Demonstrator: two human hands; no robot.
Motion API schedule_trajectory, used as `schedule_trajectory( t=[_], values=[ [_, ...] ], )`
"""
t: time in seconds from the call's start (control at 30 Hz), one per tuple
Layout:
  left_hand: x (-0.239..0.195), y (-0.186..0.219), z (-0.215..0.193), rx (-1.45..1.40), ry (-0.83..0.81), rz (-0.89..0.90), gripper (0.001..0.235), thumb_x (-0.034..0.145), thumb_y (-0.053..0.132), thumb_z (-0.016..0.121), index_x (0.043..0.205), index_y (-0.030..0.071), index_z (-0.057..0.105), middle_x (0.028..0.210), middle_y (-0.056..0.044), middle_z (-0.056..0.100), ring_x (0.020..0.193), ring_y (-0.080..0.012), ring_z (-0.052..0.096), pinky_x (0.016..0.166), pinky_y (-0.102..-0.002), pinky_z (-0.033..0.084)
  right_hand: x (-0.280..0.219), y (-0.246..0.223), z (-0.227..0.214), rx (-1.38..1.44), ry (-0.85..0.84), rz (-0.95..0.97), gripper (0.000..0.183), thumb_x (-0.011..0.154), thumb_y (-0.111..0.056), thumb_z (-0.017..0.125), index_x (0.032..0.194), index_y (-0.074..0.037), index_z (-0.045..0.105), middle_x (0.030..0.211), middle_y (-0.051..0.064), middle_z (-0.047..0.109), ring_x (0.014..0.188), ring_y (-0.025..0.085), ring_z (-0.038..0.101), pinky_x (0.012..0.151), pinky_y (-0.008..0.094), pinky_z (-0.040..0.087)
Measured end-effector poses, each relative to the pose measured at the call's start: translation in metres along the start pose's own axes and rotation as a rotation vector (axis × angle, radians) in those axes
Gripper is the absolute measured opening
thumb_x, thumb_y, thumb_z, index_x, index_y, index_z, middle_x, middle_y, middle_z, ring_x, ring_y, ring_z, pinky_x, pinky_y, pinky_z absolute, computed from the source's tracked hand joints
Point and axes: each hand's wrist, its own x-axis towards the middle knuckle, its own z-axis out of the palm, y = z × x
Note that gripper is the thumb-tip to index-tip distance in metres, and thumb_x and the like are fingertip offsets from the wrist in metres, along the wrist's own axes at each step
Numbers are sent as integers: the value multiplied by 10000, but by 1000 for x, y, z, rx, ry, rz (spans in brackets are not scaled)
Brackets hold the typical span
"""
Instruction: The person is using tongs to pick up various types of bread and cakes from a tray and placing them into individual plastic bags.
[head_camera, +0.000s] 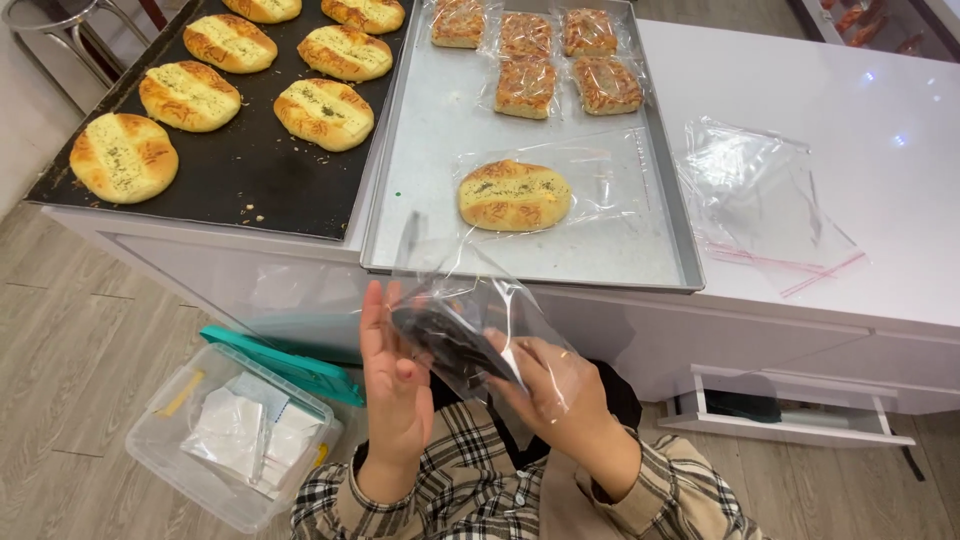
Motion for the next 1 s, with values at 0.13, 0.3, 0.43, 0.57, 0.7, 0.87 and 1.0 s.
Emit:
schedule_trajectory(
  t=[0.13,0.3,0.43,0.57,0.7,0.87,1.0],
  values=[
    [6,-7,1,-164,-32,136,1117,822,626,853,1617,217,183,1692,-135,180,1502,-380,353,1187,-617,365,-1,-7,10,-23,-91,-12,547,1004,-261,693,1510,-229,486,1081,32,683,716,209,663,473,324,485],
    [18,-17,-9,-380,225,243,860,879,361,811,1585,202,347,1537,-127,522,1244,-369,630,956,-500,585,0,-8,15,-69,-124,21,847,851,-196,760,1586,-212,340,1111,71,659,528,224,503,406,352,412],
    [27,5,-17,-328,401,179,844,760,439,855,1481,288,443,1542,-97,523,1169,-318,651,891,-458,609,7,-13,12,-36,-189,43,843,844,-269,789,1577,-213,376,1093,100,665,614,251,606,455,369,495],
    [43,48,-19,-326,589,228,799,715,559,773,1424,304,509,1497,-64,564,1184,-322,672,975,-547,610,21,-16,5,61,-340,80,745,882,-343,754,1535,-184,431,1130,68,654,591,228,610,452,339,499],
    [55,97,-40,-399,829,343,1189,559,603,755,1602,287,279,1623,-101,463,1194,-288,708,943,-474,632,60,-16,-19,303,-690,342,959,840,-454,778,1617,-246,257,1182,11,667,585,185,616,607,344,543],
    [40,124,-106,-523,886,507,1364,458,550,835,1619,295,166,1613,-65,377,1393,-311,503,1147,-602,458,137,-15,-39,486,-888,706,1029,772,-433,731,1651,-288,214,1281,-38,657,788,147,608,687,318,512],
    [24,133,-134,-490,916,531,1393,462,613,804,1623,298,102,1694,-49,235,1548,-266,335,1148,-598,456,159,34,18,1261,-812,896,496,984,-410,490,1265,-1,514,1178,164,700,682,248,685,424,292,538]
  ],
)
